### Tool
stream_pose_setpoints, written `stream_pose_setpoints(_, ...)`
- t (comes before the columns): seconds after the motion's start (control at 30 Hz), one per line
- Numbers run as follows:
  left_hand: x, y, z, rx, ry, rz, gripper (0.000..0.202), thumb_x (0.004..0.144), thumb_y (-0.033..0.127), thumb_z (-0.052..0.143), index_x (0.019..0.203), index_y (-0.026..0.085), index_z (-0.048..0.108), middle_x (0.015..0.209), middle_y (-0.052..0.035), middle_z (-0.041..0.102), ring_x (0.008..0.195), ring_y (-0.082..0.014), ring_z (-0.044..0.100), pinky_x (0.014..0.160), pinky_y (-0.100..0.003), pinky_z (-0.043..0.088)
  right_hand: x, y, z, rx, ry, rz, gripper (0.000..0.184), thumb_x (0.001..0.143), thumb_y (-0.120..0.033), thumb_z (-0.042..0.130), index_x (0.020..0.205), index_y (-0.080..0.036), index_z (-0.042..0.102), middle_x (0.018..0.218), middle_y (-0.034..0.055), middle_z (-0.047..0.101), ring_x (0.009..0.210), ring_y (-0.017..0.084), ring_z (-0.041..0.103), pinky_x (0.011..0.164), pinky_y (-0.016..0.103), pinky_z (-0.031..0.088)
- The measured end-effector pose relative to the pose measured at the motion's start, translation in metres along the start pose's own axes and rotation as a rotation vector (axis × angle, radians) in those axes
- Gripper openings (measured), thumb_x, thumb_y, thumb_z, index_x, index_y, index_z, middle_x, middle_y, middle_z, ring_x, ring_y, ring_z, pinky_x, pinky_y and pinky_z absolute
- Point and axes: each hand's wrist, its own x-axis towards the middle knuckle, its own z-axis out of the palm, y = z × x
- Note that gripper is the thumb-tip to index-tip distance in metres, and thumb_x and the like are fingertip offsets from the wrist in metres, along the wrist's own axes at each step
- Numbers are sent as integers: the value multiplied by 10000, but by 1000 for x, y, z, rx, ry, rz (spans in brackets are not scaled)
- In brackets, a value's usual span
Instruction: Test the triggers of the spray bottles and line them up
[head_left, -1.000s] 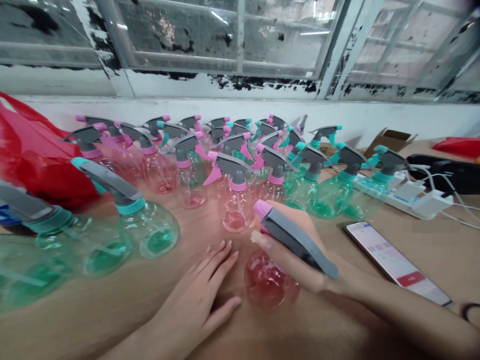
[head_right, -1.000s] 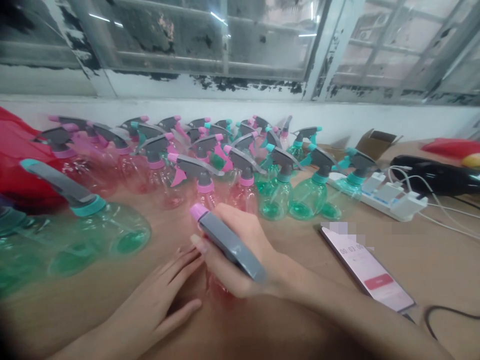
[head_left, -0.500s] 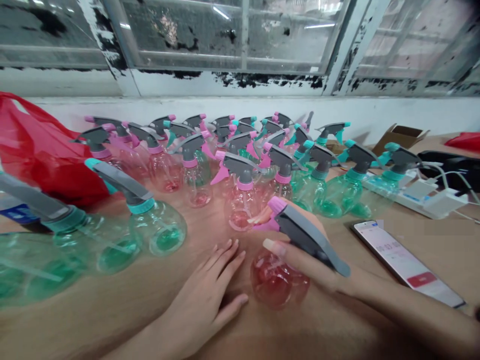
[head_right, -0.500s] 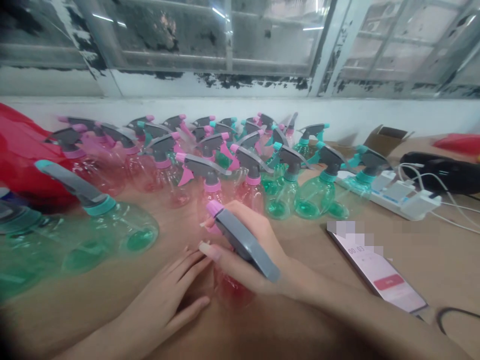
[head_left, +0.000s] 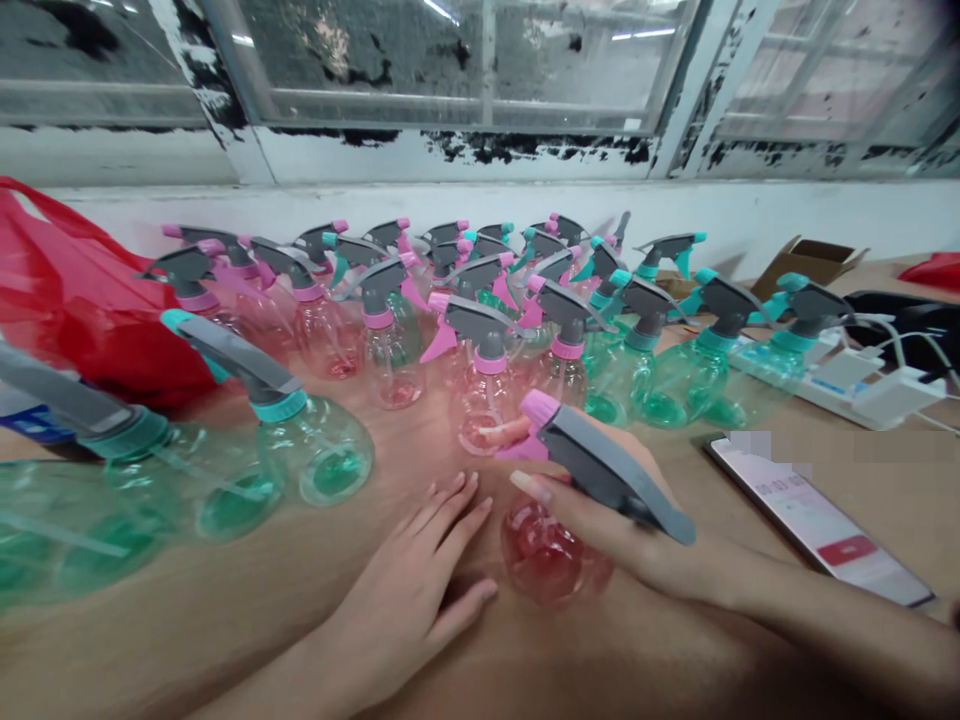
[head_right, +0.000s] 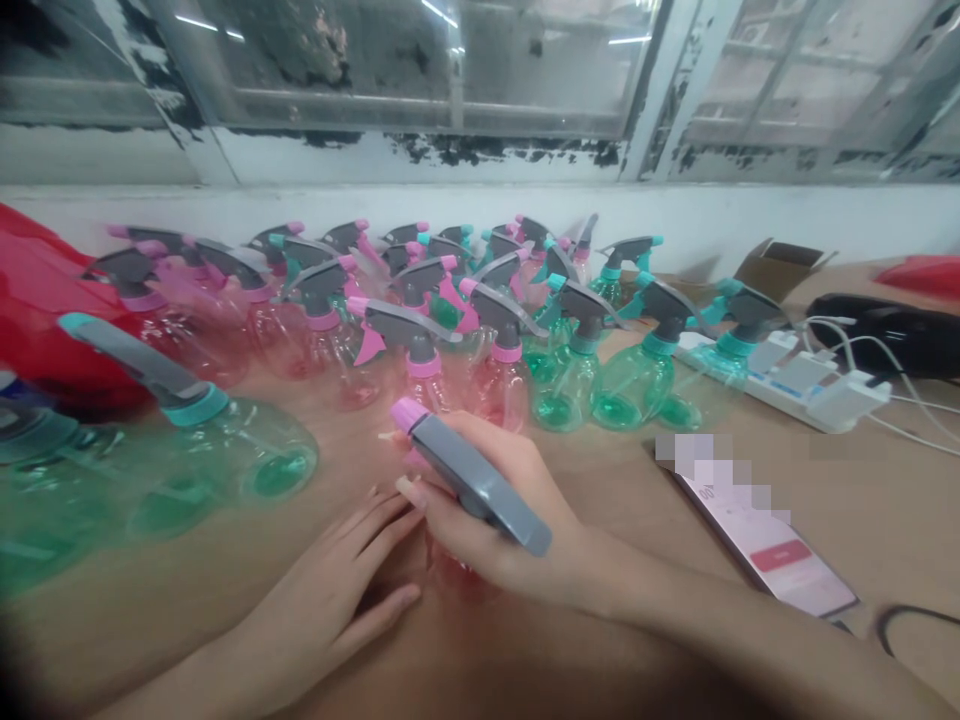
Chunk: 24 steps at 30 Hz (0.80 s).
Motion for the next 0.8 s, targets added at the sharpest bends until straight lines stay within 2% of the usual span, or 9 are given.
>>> stream_pose_setpoints(0.17, 1, 1, -1, 3, -4, 3, 570, 974, 428, 510, 1464, 183, 354, 1501, -142, 407, 1368, -325, 386, 1090, -544, 352, -3, 7, 1, -18, 36, -19, 57, 876, -240, 597, 845, -222, 552, 692, -31, 504, 572, 112, 472, 526, 233, 430)
stream_pose_setpoints(0.37, 0, 1, -2, 33, -30, -10, 555, 978, 450, 495, 1446, 173, 382, 1483, -149, 432, 1352, -317, 414, 1089, -539, 355, -1, 2, 0, -16, 40, -88, 235, 848, -171, 616, 721, -222, 425, 702, -45, 474, 556, 84, 445, 491, 204, 396)
stream_pose_setpoints(0.6, 1, 0, -1, 40, -8, 9, 564, 983, 444, 496, 1456, 165, 365, 1512, -147, 389, 1378, -312, 373, 1099, -535, 342, 5, -4, -1, -128, 85, -120, 237, 832, -150, 608, 692, -212, 428, 617, -68, 439, 520, 71, 464, 486, 191, 414)
stream_pose_setpoints(0.8, 0, 1, -1, 16, -18, -10, 563, 974, 440, 510, 1455, 184, 372, 1509, -139, 397, 1373, -313, 382, 1098, -530, 344, 3, -1, 0, -55, 62, -74, 168, 831, -183, 638, 761, -212, 489, 640, -64, 452, 519, 76, 446, 470, 199, 389)
